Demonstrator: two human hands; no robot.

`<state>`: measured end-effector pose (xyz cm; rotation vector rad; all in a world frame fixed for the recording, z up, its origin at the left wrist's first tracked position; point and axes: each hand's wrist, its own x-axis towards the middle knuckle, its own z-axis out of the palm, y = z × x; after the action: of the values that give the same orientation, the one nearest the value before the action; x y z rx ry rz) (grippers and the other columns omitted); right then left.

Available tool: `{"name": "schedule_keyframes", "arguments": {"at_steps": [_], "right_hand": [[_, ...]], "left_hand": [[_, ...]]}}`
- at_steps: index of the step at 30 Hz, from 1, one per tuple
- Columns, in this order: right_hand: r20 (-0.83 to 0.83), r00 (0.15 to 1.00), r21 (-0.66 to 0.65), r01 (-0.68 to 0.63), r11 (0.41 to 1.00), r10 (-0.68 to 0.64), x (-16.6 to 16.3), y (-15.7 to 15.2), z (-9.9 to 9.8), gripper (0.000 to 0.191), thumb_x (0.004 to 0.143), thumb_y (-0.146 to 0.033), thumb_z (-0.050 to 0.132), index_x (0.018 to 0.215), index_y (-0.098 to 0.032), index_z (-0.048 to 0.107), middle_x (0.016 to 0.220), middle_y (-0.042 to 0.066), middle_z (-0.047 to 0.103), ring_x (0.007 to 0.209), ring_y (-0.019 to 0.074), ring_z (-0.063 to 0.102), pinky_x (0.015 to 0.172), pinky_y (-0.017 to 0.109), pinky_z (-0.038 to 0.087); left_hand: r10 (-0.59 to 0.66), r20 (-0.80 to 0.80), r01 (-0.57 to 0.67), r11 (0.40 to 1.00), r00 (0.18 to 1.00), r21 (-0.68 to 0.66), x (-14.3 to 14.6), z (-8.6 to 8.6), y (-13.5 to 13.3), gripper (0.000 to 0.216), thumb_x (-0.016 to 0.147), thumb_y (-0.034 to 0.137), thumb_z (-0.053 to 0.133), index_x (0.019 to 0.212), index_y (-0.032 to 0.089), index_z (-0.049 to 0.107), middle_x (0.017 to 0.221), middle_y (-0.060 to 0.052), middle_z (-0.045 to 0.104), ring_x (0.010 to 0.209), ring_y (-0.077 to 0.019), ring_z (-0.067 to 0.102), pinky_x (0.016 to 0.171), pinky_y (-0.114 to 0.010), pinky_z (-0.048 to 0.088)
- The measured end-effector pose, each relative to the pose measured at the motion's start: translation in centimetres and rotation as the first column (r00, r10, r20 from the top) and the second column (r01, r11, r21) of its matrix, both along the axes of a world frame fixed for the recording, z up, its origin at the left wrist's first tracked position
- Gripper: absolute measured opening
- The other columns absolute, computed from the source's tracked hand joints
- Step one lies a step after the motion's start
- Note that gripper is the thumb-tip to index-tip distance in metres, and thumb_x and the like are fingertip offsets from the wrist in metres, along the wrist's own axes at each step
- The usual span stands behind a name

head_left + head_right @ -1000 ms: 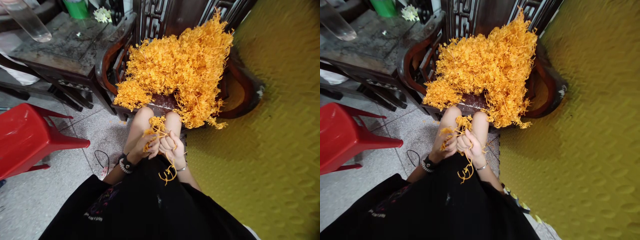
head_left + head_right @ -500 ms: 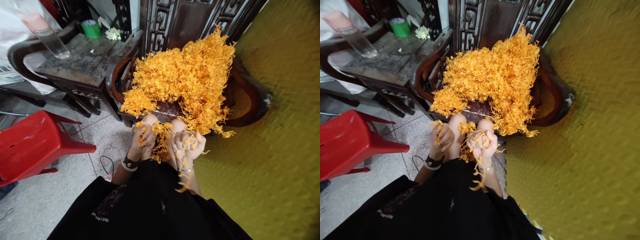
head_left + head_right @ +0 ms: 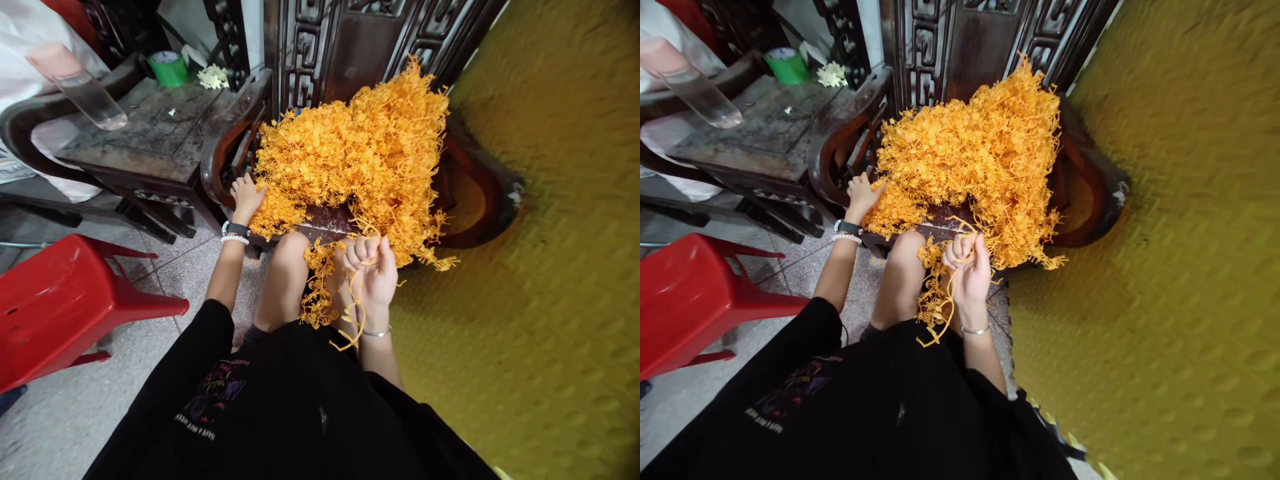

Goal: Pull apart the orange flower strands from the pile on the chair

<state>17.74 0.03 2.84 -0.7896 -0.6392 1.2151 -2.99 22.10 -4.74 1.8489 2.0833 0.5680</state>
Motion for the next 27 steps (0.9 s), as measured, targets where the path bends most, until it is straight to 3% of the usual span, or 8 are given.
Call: {"name": "schedule_keyframes", "arguments": {"at_steps": [4,8,12,17,19,22,24,27], "right_hand": [[0.089,0.993,0.008,0.073,0.997,-0.073,0.6,0.6,0.4,0.032,0.088,-0.049,0.053,0.068,-0.024,0.051,0.059,-0.005,0.028,0.048,0.0107,0.027,0.046,0.024,0.030],[0.143,0.976,0.040,0.157,0.987,-0.161,0.8,0.7,1.0,0.023,0.089,-0.051,0.051,0.089,-0.031,0.062,0.056,-0.005,0.030,0.048,0.0125,0.030,0.049,0.026,0.033],[0.166,0.971,0.076,0.162,0.984,-0.173,0.8,0.4,1.2,0.023,0.087,-0.051,0.056,0.096,-0.033,0.066,0.055,-0.005,0.035,0.048,0.0113,0.033,0.050,0.025,0.035],[0.252,0.955,0.042,0.149,0.988,-0.155,0.7,0.0,0.6,0.023,0.085,-0.049,0.061,0.094,-0.030,0.070,0.051,-0.006,0.037,0.045,0.0094,0.031,0.046,0.025,0.030],[0.295,0.942,0.026,0.160,0.987,-0.161,0.7,-0.1,0.4,0.022,0.085,-0.047,0.061,0.092,-0.029,0.071,0.050,-0.006,0.035,0.044,0.0090,0.029,0.045,0.025,0.028],[0.344,0.928,-0.004,0.157,0.988,-0.146,0.7,-0.3,0.4,0.020,0.083,-0.043,0.065,0.093,-0.027,0.072,0.051,-0.006,0.032,0.045,0.0086,0.027,0.043,0.025,0.023],[0.369,0.921,-0.010,0.138,0.990,-0.125,0.5,-0.6,0.7,0.021,0.081,-0.040,0.068,0.097,-0.028,0.071,0.055,-0.006,0.032,0.046,0.0084,0.027,0.043,0.024,0.023],[0.413,0.902,0.018,0.128,0.992,-0.124,0.1,-0.8,1.2,0.022,0.077,-0.037,0.071,0.098,-0.029,0.071,0.059,-0.005,0.036,0.050,0.0089,0.031,0.047,0.025,0.029]], "left_hand": [[-0.158,-0.005,0.156,0.983,0.988,-0.098,0.1,-0.7,-0.1,0.113,0.069,0.042,0.074,0.152,0.008,0.006,0.154,-0.024,0.026,0.142,-0.0383,0.025,0.114,-0.051,0.020],[-0.221,-0.092,0.216,0.974,0.971,-0.061,-0.2,-0.8,-1.1,0.107,0.071,0.044,0.073,0.152,0.011,0.011,0.158,-0.022,0.018,0.147,-0.0371,0.012,0.117,-0.055,0.009],[-0.261,-0.163,0.240,0.961,0.952,-0.135,-0.4,-1.5,-2.2,0.093,0.079,0.038,0.066,0.150,0.003,0.018,0.157,-0.026,0.017,0.147,-0.0366,0.010,0.118,-0.053,0.004],[-0.350,-0.079,0.332,0.927,0.934,-0.174,-1.0,-2.8,-2.8,0.119,0.067,0.047,0.076,0.151,0.003,0.005,0.158,-0.028,0.003,0.148,-0.0387,0.001,0.117,-0.056,0.001],[-0.372,-0.010,0.370,0.927,0.928,-0.064,-1.1,-2.9,-3.0,0.128,0.060,0.053,0.080,0.151,0.004,0.004,0.158,-0.029,-0.001,0.147,-0.0400,-0.004,0.116,-0.057,0.002],[-0.409,0.079,0.384,0.896,0.909,0.223,-0.7,-2.1,-3.8,0.129,0.054,0.057,0.082,0.151,0.010,0.012,0.159,-0.026,-0.001,0.147,-0.0399,-0.007,0.117,-0.056,0.005],[-0.399,0.150,0.310,0.858,0.905,0.410,0.0,-1.0,-5.0,0.112,0.060,0.057,0.079,0.148,0.015,0.024,0.160,-0.022,0.007,0.148,-0.0374,-0.001,0.118,-0.054,0.008],[-0.400,0.317,0.163,0.804,0.860,0.572,1.8,0.8,-7.9,0.064,0.082,0.049,0.063,0.135,0.018,0.045,0.150,-0.017,0.036,0.145,-0.0297,0.023,0.118,-0.049,0.018]]}}
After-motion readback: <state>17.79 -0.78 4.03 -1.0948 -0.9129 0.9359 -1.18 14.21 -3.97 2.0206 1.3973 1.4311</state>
